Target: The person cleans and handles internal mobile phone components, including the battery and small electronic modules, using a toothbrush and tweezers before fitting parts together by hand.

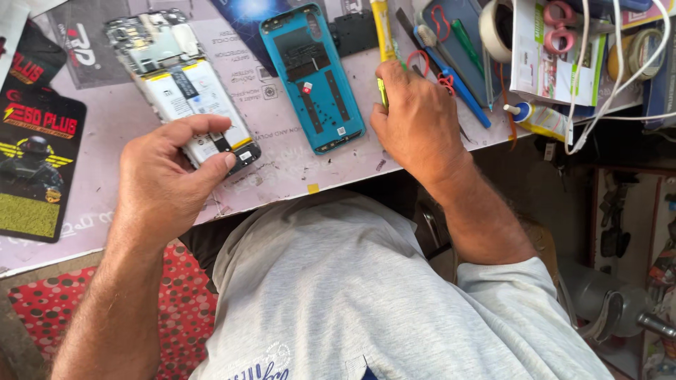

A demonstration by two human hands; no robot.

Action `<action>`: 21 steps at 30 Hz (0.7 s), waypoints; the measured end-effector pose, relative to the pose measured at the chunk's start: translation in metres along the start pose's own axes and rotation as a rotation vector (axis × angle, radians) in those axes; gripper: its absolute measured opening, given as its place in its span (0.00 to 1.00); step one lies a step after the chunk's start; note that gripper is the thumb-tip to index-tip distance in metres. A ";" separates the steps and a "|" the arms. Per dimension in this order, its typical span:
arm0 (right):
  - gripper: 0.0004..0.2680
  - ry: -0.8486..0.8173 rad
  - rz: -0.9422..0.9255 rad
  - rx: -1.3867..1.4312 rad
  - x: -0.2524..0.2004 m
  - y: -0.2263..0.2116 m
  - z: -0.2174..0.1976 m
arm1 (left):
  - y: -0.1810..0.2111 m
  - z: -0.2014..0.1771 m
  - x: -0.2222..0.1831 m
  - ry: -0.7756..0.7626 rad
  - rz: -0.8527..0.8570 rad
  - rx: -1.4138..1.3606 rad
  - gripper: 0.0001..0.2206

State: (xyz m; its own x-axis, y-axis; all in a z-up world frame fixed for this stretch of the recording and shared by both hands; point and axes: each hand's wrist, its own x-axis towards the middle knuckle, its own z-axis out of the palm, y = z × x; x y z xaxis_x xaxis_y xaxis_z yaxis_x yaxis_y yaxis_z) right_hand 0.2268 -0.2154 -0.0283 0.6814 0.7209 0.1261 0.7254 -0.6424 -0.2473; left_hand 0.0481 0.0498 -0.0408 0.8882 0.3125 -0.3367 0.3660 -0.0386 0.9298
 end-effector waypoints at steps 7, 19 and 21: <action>0.12 0.061 0.063 0.177 0.003 0.004 -0.001 | 0.008 0.000 0.005 -0.042 0.008 0.161 0.17; 0.03 0.208 -0.028 0.897 -0.004 0.031 -0.013 | 0.022 -0.009 -0.002 0.044 0.214 0.863 0.25; 0.04 0.234 -0.017 0.944 -0.004 0.034 -0.010 | 0.022 -0.007 -0.007 0.058 0.220 0.908 0.25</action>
State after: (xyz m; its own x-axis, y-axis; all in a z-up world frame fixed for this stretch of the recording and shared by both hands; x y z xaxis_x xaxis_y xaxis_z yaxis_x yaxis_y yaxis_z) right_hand 0.2494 -0.2426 -0.0277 0.7476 0.5926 0.2999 0.4287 -0.0857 -0.8994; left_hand 0.0486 0.0537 -0.0167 0.9570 0.2560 -0.1365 0.2898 -0.8213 0.4914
